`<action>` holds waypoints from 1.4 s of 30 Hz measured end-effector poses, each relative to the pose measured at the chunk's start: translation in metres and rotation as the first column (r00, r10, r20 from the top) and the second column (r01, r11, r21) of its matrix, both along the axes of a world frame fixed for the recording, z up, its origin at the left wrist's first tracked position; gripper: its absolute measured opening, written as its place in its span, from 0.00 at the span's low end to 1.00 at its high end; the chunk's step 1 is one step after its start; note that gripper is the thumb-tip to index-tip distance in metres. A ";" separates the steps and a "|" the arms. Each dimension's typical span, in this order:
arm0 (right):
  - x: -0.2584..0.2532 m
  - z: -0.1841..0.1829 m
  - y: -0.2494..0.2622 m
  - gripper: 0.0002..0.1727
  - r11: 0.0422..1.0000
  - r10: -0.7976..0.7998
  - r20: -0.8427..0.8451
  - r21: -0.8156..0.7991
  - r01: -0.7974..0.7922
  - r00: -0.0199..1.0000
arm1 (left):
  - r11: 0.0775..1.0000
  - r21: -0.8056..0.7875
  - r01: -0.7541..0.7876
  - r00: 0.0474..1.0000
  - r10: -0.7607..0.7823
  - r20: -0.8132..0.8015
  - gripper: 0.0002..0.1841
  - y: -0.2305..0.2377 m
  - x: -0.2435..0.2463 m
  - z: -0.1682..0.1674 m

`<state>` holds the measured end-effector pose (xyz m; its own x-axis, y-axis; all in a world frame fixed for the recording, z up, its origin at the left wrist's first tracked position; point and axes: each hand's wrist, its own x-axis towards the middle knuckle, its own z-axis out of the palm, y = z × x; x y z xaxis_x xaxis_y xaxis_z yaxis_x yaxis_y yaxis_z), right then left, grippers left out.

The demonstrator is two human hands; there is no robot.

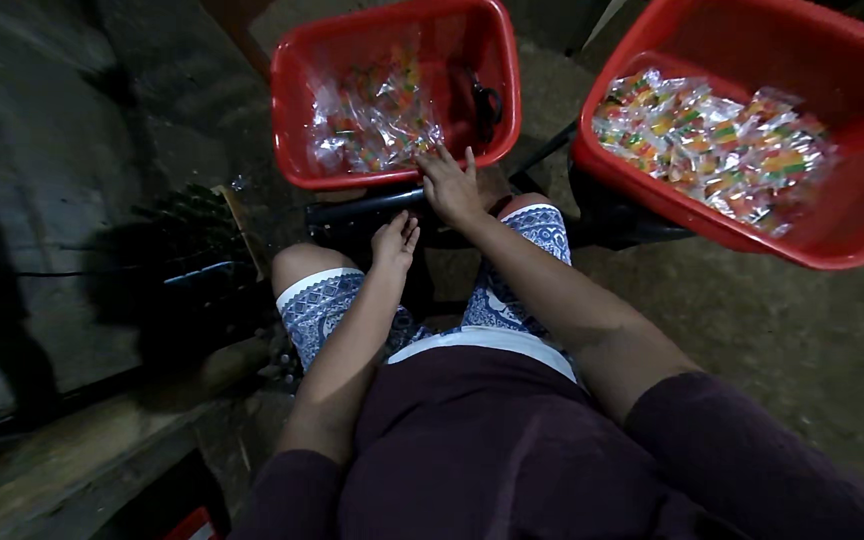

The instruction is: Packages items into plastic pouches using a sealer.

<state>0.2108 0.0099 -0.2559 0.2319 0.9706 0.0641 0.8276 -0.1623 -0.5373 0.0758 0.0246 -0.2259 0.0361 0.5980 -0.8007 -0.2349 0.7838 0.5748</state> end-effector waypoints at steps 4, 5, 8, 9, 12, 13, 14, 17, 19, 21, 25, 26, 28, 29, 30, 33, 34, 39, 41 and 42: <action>0.002 -0.007 -0.002 0.27 0.999 0.011 0.009 0.035 -0.011 1.000 | 0.999 0.009 0.035 0.999 -0.035 0.014 0.20 -0.005 -0.005 -0.007; 0.002 -0.009 -0.002 0.27 0.999 0.010 0.007 0.043 -0.010 1.000 | 0.999 0.007 0.044 0.999 -0.044 0.016 0.19 -0.007 -0.007 -0.008; 0.002 -0.010 -0.002 0.27 0.998 0.015 0.013 0.067 -0.016 1.000 | 0.998 0.011 0.060 0.998 -0.061 0.021 0.18 -0.009 -0.009 -0.012; 0.002 -0.010 -0.003 0.27 0.997 0.015 0.017 0.073 -0.016 1.000 | 0.998 0.012 0.066 0.998 -0.066 0.021 0.18 -0.009 -0.009 -0.013; 0.002 -0.012 -0.003 0.27 0.996 0.012 0.029 0.093 -0.015 0.999 | 0.997 0.016 0.074 0.997 -0.074 0.029 0.18 -0.009 -0.009 -0.017; 0.002 -0.014 -0.003 0.27 0.995 0.010 0.035 0.103 -0.014 0.999 | 0.997 0.018 0.073 0.997 -0.073 0.034 0.17 -0.009 -0.009 -0.017; 0.002 -0.015 -0.003 0.27 0.993 0.008 0.039 0.115 -0.012 0.999 | 0.997 0.019 0.069 0.997 -0.070 0.038 0.17 -0.009 -0.009 -0.016; 0.002 -0.014 -0.002 0.27 0.994 0.007 0.029 0.105 -0.010 1.000 | 0.998 0.020 0.057 0.997 -0.058 0.052 0.16 -0.009 -0.009 -0.016; 0.002 -0.011 -0.002 0.27 0.997 0.015 0.019 0.078 -0.016 1.000 | 0.998 0.022 0.056 0.996 -0.057 0.063 0.17 -0.009 -0.010 -0.017; 0.002 -0.011 -0.002 0.27 0.997 0.017 0.025 0.072 -0.018 1.000 | 0.998 0.023 0.055 0.996 -0.056 0.066 0.17 -0.009 -0.009 -0.017; 0.003 -0.009 -0.002 0.27 0.998 0.021 0.024 0.055 -0.022 0.999 | 0.998 0.018 0.061 0.996 -0.062 0.058 0.17 -0.009 -0.009 -0.015; 0.003 -0.007 -0.001 0.27 0.999 0.020 0.022 0.044 -0.021 1.000 | 0.998 0.019 0.065 0.996 -0.066 0.055 0.17 -0.008 -0.010 -0.015; 0.003 0.000 0.000 0.27 0.999 0.025 0.005 -0.032 -0.025 1.000 | 0.997 0.026 0.069 0.996 -0.070 0.048 0.17 -0.008 -0.009 -0.015; 0.004 0.007 0.001 0.28 0.996 0.032 -0.011 -0.086 -0.033 0.999 | 0.997 0.032 0.075 0.996 -0.077 0.047 0.17 -0.007 -0.009 -0.015; 0.005 0.015 0.003 0.27 0.991 0.037 -0.028 -0.131 -0.040 0.999 | 0.996 0.035 0.078 0.996 -0.080 0.048 0.18 -0.007 -0.009 -0.015; 0.004 0.042 0.010 0.27 0.977 0.049 -0.092 -0.204 -0.067 0.995 | 0.995 0.036 0.098 0.994 -0.100 0.048 0.20 -0.006 -0.010 -0.017; 0.003 0.053 0.013 0.27 0.977 0.053 -0.109 -0.202 -0.074 0.993 | 0.993 0.048 0.107 0.993 -0.109 0.036 0.19 -0.007 -0.010 -0.017; -0.004 0.101 0.029 0.28 0.972 0.105 -0.123 -0.199 -0.128 0.987 | 0.974 0.175 0.141 0.990 -0.142 -0.007 0.11 -0.007 -0.009 -0.014; -0.005 0.098 0.031 0.28 0.971 0.090 -0.106 -0.211 -0.111 0.990 | 0.969 0.175 0.176 0.984 -0.179 0.000 0.11 -0.005 -0.010 -0.013; -0.005 0.093 0.031 0.27 0.972 0.071 -0.102 -0.217 -0.092 0.992 | 0.969 0.164 0.185 0.982 -0.188 0.004 0.11 -0.005 -0.010 -0.014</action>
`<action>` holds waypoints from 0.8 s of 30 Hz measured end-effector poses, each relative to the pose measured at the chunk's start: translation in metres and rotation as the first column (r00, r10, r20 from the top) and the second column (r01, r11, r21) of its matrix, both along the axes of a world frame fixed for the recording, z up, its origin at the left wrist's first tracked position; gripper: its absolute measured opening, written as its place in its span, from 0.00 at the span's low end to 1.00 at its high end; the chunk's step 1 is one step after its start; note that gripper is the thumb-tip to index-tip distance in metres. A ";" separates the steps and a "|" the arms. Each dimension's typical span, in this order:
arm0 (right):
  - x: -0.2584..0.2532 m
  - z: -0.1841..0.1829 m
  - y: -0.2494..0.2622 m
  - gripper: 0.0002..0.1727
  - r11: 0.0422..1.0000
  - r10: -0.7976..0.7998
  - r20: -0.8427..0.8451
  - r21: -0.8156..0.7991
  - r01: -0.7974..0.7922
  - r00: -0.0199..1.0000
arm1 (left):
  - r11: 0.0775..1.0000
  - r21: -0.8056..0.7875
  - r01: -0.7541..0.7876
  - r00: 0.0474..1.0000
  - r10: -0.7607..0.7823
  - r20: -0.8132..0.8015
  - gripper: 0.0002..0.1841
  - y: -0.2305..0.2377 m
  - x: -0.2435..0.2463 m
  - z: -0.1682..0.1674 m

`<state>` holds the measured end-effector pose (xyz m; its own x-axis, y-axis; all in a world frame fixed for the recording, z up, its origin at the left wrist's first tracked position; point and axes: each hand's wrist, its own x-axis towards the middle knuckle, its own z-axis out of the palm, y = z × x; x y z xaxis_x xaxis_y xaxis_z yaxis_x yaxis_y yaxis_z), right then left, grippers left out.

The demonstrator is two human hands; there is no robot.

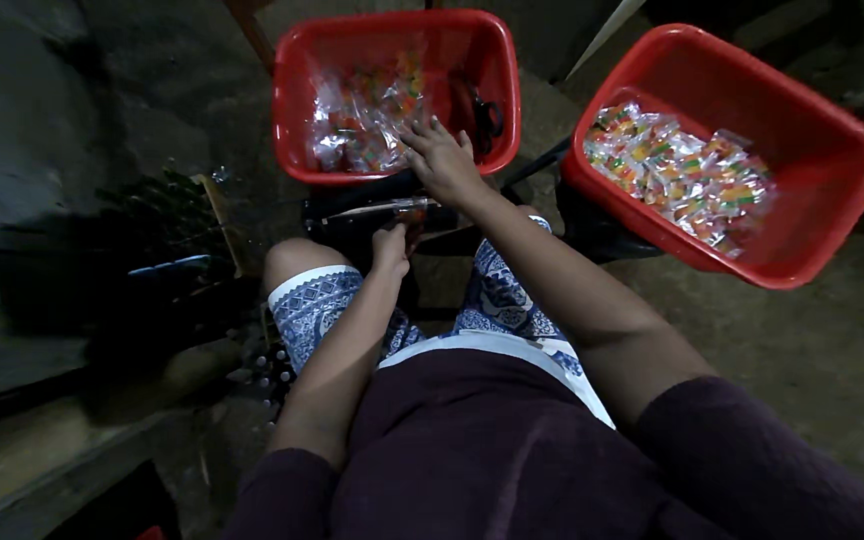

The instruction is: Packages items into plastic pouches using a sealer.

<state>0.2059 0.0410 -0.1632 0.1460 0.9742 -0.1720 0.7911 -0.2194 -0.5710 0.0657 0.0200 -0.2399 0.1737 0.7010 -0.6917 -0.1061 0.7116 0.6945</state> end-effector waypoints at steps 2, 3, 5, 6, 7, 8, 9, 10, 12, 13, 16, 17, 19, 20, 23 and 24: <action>0.002 -0.014 -0.003 0.27 1.000 -0.029 0.001 0.001 0.029 1.000 | 1.000 -0.025 0.007 1.000 -0.007 -0.002 0.11 0.002 0.000 -0.002; 0.004 -0.021 -0.006 0.27 0.999 -0.035 -0.006 -0.002 0.035 0.999 | 0.999 -0.042 0.012 1.000 -0.013 -0.004 0.12 0.003 0.000 -0.003; 0.006 -0.035 -0.010 0.27 0.999 -0.049 -0.016 0.010 0.049 0.999 | 0.998 -0.058 0.034 0.999 -0.035 -0.020 0.15 0.006 0.000 -0.005; 0.007 -0.040 -0.012 0.27 0.999 -0.052 -0.019 0.013 0.052 0.998 | 0.997 -0.060 0.045 0.999 -0.046 -0.029 0.16 0.006 0.000 -0.005; 0.007 -0.044 -0.013 0.27 0.998 -0.054 -0.020 0.016 0.055 0.998 | 0.997 -0.062 0.050 0.998 -0.052 -0.034 0.16 0.007 0.000 -0.005; 0.007 -0.047 -0.014 0.26 0.998 -0.058 -0.019 0.022 0.058 0.998 | 0.996 -0.069 0.049 0.998 -0.052 -0.036 0.16 0.007 0.000 -0.004; 0.007 -0.049 -0.014 0.26 0.998 -0.061 -0.017 0.026 0.062 0.998 | 0.996 -0.073 0.046 0.998 -0.048 -0.037 0.16 0.007 0.000 -0.004; 0.007 -0.051 -0.015 0.26 0.997 -0.065 -0.016 0.027 0.065 0.998 | 0.996 -0.076 0.044 0.998 -0.047 -0.039 0.17 0.008 0.000 -0.003; 0.007 -0.054 -0.016 0.26 0.997 -0.069 -0.017 0.027 0.070 0.997 | 0.996 -0.079 0.042 0.998 -0.046 -0.049 0.17 0.008 0.001 -0.001; 0.007 -0.055 -0.016 0.26 0.997 -0.071 -0.017 0.023 0.072 0.997 | 0.996 -0.080 0.042 0.997 -0.047 -0.053 0.17 0.008 0.001 -0.001; 0.007 -0.059 -0.017 0.27 0.997 -0.077 -0.014 0.025 0.077 0.997 | 0.996 -0.081 0.045 0.997 -0.050 -0.063 0.17 0.009 0.002 0.000; 0.007 -0.061 -0.018 0.27 0.997 -0.076 -0.012 0.028 0.077 0.997 | 0.996 -0.081 0.042 0.997 -0.048 -0.067 0.17 0.009 0.002 0.000; 0.006 -0.067 -0.020 0.26 0.995 -0.083 0.001 0.058 0.083 0.997 | 0.995 -0.086 0.048 0.996 -0.054 -0.067 0.18 0.009 0.002 0.000; 0.005 -0.071 -0.021 0.26 0.993 -0.088 0.013 0.075 0.087 0.996 | 0.995 -0.086 0.044 0.996 -0.050 -0.071 0.18 0.009 0.003 -0.001; 0.004 -0.083 -0.024 0.26 0.988 -0.098 0.062 0.127 0.090 0.993 | 0.996 -0.078 0.036 0.996 -0.043 -0.084 0.18 0.008 0.004 -0.001; 0.003 -0.086 -0.025 0.26 0.986 -0.101 0.077 0.139 0.090 0.992 | 0.996 -0.078 0.035 0.996 -0.042 -0.084 0.17 0.008 0.004 -0.001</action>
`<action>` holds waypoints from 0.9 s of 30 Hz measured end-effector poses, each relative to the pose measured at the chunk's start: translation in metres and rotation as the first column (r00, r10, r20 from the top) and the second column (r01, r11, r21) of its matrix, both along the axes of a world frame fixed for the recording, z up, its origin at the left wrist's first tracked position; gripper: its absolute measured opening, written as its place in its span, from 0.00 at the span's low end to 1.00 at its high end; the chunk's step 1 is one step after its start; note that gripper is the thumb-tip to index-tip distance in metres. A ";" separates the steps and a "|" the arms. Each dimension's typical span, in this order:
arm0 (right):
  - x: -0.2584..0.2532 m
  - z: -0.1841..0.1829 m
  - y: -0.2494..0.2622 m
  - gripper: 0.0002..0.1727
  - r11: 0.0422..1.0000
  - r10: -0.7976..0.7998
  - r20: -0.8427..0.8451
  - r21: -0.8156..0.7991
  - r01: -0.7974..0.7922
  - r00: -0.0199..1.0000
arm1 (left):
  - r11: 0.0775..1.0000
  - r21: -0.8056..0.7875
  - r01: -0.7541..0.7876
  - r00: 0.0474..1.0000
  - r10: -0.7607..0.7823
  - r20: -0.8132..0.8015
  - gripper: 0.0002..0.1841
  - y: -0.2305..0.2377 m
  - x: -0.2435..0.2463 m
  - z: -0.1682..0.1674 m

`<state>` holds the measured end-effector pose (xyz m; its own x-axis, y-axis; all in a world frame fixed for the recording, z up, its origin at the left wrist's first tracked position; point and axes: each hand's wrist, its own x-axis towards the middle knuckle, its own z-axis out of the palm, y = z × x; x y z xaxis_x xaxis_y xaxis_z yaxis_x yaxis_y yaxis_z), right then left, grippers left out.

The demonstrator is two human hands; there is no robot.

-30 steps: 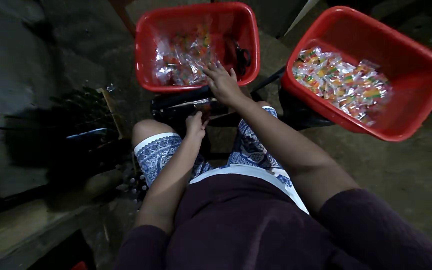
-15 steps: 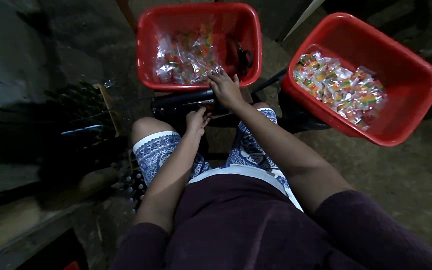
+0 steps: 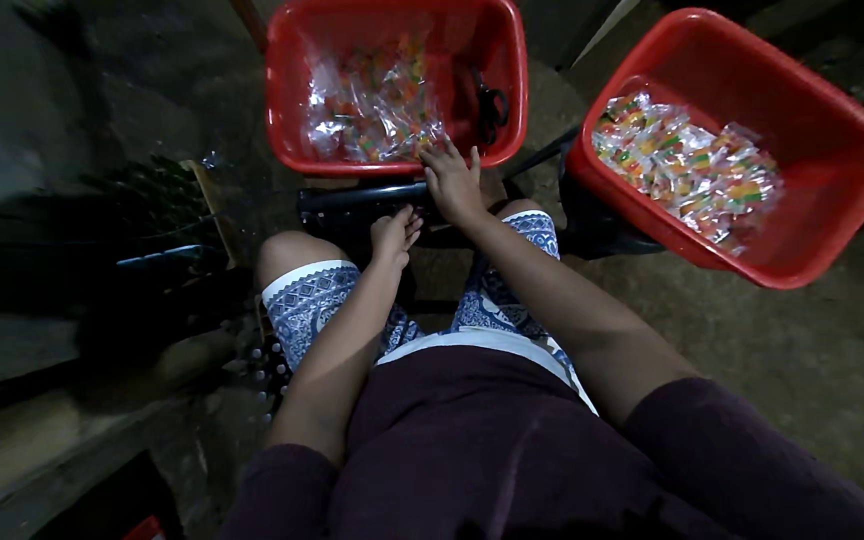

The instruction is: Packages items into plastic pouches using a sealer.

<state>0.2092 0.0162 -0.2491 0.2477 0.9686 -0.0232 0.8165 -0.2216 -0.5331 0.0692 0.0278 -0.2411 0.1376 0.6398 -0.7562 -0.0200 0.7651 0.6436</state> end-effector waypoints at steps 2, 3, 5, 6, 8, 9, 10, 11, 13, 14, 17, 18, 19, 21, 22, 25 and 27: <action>0.001 -0.004 0.000 0.26 1.000 -0.005 0.030 0.019 0.004 1.000 | 1.000 -0.006 -0.004 1.000 0.004 0.005 0.18 0.001 0.001 0.000; 0.001 -0.005 0.001 0.26 1.000 -0.007 0.037 0.024 0.006 0.999 | 1.000 -0.008 -0.006 1.000 0.006 0.003 0.17 0.001 0.001 0.000; 0.001 -0.007 0.000 0.26 0.999 -0.009 0.046 0.043 0.007 0.999 | 1.000 -0.011 -0.014 1.000 0.014 0.002 0.17 0.001 0.001 0.000; 0.001 -0.007 0.000 0.26 0.999 -0.009 0.053 0.051 0.007 0.999 | 1.000 -0.013 -0.018 1.000 0.018 0.005 0.17 0.001 0.001 0.000; 0.001 -0.008 -0.001 0.26 0.998 -0.005 0.062 0.062 0.001 0.998 | 1.000 -0.021 -0.023 1.000 0.023 0.012 0.16 0.001 0.001 0.000; 0.001 -0.009 -0.001 0.26 0.998 -0.004 0.064 0.067 0.000 0.998 | 0.999 -0.023 -0.024 1.000 0.024 0.015 0.16 0.001 0.001 0.000; 0.001 -0.009 -0.002 0.26 0.997 -0.003 0.067 0.074 -0.002 0.998 | 0.999 -0.024 -0.026 1.000 0.027 0.015 0.16 0.001 0.001 0.000; 0.001 -0.010 -0.002 0.26 0.997 -0.004 0.073 0.075 -0.001 0.997 | 0.999 -0.025 -0.030 0.999 0.030 0.016 0.16 0.001 0.001 0.000; 0.001 -0.010 -0.002 0.26 0.998 -0.006 0.077 0.068 0.001 0.997 | 0.999 -0.023 -0.033 0.999 0.034 0.021 0.16 0.000 0.000 0.000; 0.001 -0.010 -0.002 0.26 0.998 -0.007 0.078 0.069 0.002 0.997 | 0.999 -0.024 -0.033 0.999 0.033 0.025 0.16 0.000 0.000 0.000; 0.002 -0.013 -0.001 0.26 0.997 -0.006 0.088 0.078 -0.001 0.996 | 0.999 -0.026 -0.036 0.999 0.036 0.032 0.15 0.001 0.000 0.000; 0.002 -0.013 -0.001 0.26 0.997 -0.007 0.093 0.083 0.000 0.996 | 0.999 -0.026 -0.034 0.999 0.035 0.038 0.14 0.001 0.000 0.000; 0.002 -0.012 -0.001 0.25 0.996 -0.010 0.097 0.086 0.001 0.995 | 0.999 -0.023 -0.030 0.999 0.031 0.040 0.14 0.000 0.000 0.000; 0.002 -0.013 -0.001 0.26 0.996 -0.010 0.103 0.090 0.001 0.995 | 1.000 -0.012 -0.014 0.999 0.015 0.039 0.15 0.001 -0.001 -0.002; 0.002 -0.013 -0.001 0.26 0.996 -0.010 0.102 0.090 0.001 0.995 | 1.000 -0.007 -0.006 0.999 0.007 0.033 0.16 0.002 -0.002 -0.002; 0.003 0.001 0.000 0.26 1.000 0.007 0.038 -0.012 -0.007 0.999 | 1.000 0.009 0.028 0.999 -0.028 0.014 0.21 0.001 -0.004 -0.006; 0.005 0.024 0.004 0.26 0.997 0.018 -0.094 -0.073 -0.025 0.995 | 0.999 0.028 0.038 0.999 -0.039 0.034 0.21 0.001 -0.004 -0.006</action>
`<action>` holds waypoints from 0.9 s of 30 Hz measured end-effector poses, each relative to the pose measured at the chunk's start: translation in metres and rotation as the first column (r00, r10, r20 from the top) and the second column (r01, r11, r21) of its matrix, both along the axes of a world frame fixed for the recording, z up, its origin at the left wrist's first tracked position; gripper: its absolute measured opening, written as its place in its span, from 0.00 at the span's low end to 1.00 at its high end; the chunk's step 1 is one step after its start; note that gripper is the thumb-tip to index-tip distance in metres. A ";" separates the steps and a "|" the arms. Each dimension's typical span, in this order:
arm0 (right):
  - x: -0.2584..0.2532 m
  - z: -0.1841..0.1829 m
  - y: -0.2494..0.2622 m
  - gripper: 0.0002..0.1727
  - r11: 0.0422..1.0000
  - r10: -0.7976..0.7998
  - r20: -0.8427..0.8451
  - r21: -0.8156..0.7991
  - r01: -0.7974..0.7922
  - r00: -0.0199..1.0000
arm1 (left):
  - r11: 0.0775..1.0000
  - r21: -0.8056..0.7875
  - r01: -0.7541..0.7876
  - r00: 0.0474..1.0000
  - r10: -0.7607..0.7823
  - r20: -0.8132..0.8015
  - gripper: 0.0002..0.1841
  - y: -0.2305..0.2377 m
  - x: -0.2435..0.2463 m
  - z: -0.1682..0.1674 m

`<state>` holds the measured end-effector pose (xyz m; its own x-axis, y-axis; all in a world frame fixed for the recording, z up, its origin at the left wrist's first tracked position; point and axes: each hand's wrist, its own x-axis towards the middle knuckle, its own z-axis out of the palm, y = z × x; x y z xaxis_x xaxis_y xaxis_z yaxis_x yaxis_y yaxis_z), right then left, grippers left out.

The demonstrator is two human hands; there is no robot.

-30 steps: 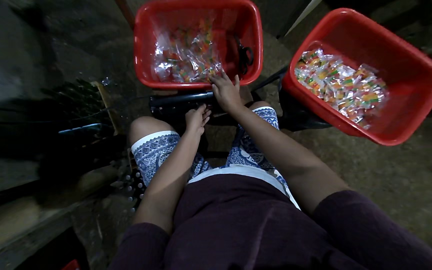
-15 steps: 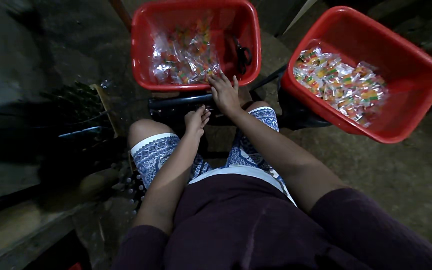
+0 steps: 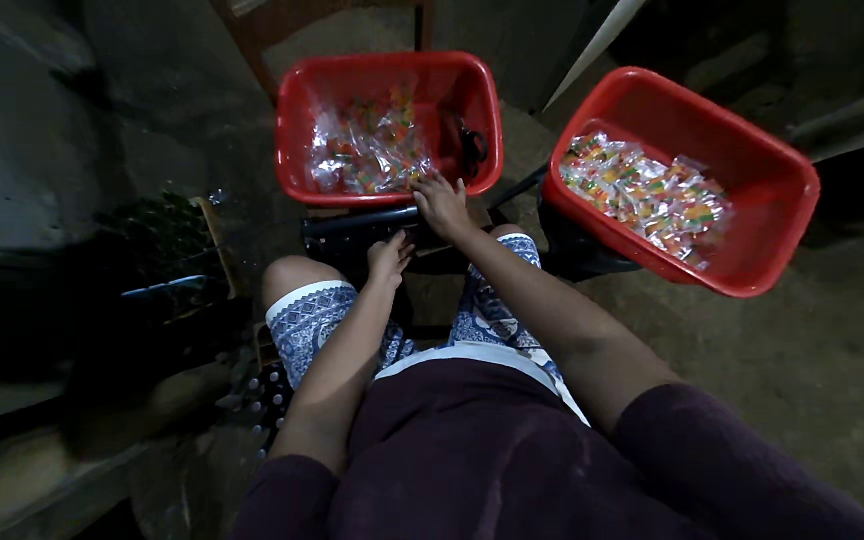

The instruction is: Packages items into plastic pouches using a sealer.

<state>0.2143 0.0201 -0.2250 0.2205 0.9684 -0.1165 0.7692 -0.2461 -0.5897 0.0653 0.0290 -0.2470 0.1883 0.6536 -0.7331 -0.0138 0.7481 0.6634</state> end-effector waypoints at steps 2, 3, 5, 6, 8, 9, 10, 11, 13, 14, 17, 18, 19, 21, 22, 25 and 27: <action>0.001 0.027 0.002 0.25 0.999 0.007 -0.127 0.046 -0.001 0.992 | 1.000 0.021 -0.007 1.000 0.007 -0.005 0.18 -0.003 0.001 0.002; 0.001 0.039 0.002 0.24 0.994 0.031 -0.194 0.111 -0.010 0.981 | 0.999 0.038 -0.003 1.000 0.004 -0.015 0.17 -0.004 0.002 0.005; 0.002 0.061 -0.002 0.24 0.971 0.113 -0.352 0.239 -0.027 0.929 | 0.995 0.096 0.034 0.999 -0.031 -0.033 0.15 -0.008 0.002 0.014; 0.006 0.069 -0.007 0.28 0.956 0.168 -0.421 0.291 -0.043 0.891 | 0.987 0.146 0.073 0.997 -0.069 -0.032 0.16 -0.011 0.000 0.020; 0.014 0.080 -0.022 0.33 0.915 0.214 -0.506 0.402 0.009 0.835 | 0.947 0.279 0.161 0.986 -0.168 -0.001 0.17 -0.017 -0.006 0.035; 0.019 0.082 -0.032 0.34 0.896 0.187 -0.548 0.436 0.088 0.815 | 0.915 0.354 0.195 0.977 -0.213 0.012 0.18 -0.021 -0.008 0.045; 0.023 0.083 -0.045 0.34 0.876 0.143 -0.610 0.444 0.187 0.779 | 0.882 0.422 0.210 0.969 -0.244 0.028 0.18 -0.025 -0.009 0.056; 0.024 0.085 -0.059 0.32 0.864 0.084 -0.676 0.415 0.284 0.732 | 0.851 0.480 0.213 0.963 -0.267 0.046 0.16 -0.030 -0.011 0.067; 0.020 0.089 -0.090 0.27 0.868 -0.033 -0.744 0.309 0.388 0.667 | 0.804 0.558 0.204 0.950 -0.300 0.085 0.12 -0.040 -0.014 0.085; 0.017 0.090 -0.104 0.24 0.889 -0.065 -0.747 0.257 0.378 0.662 | 0.784 0.588 0.197 0.944 -0.313 0.101 0.11 -0.045 -0.015 0.093; 0.005 0.094 -0.131 0.20 0.925 -0.071 -0.761 0.193 0.329 0.645 | 0.720 0.668 0.188 0.926 -0.356 0.123 0.09 -0.058 -0.015 0.110; 0.000 0.098 -0.137 0.15 0.918 -0.063 -0.767 0.207 0.339 0.639 | 0.703 0.686 0.188 0.922 -0.367 0.124 0.09 -0.062 -0.013 0.114; -0.003 0.101 -0.141 0.10 0.898 -0.043 -0.776 0.246 0.364 0.629 | 0.683 0.705 0.193 0.917 -0.382 0.118 0.09 -0.065 -0.012 0.117; -0.004 0.106 -0.146 0.04 0.853 0.018 -0.794 0.329 0.405 0.608 | 0.638 0.742 0.207 0.906 -0.411 0.101 0.08 -0.070 -0.009 0.120; -0.004 0.108 -0.148 0.03 0.837 0.039 -0.797 0.355 0.415 0.603 | 0.616 0.757 0.217 0.903 -0.422 0.084 0.08 -0.072 -0.008 0.122; 0.000 0.112 -0.153 0.02 0.829 0.058 -0.764 0.395 0.395 0.642 | 0.544 0.796 0.265 0.892 -0.452 0.012 0.16 -0.075 -0.005 0.133; -0.001 0.119 -0.158 0.02 0.840 0.055 -0.715 0.410 0.354 0.697 | 0.500 0.818 0.283 0.888 -0.458 -0.027 0.19 -0.075 -0.004 0.138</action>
<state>0.2129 -0.1381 -0.1063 0.4238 0.8889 0.1738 0.0814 0.1538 -0.9847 0.0612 -0.0462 -0.1087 0.6175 0.7791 0.1086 -0.0401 -0.1067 0.9935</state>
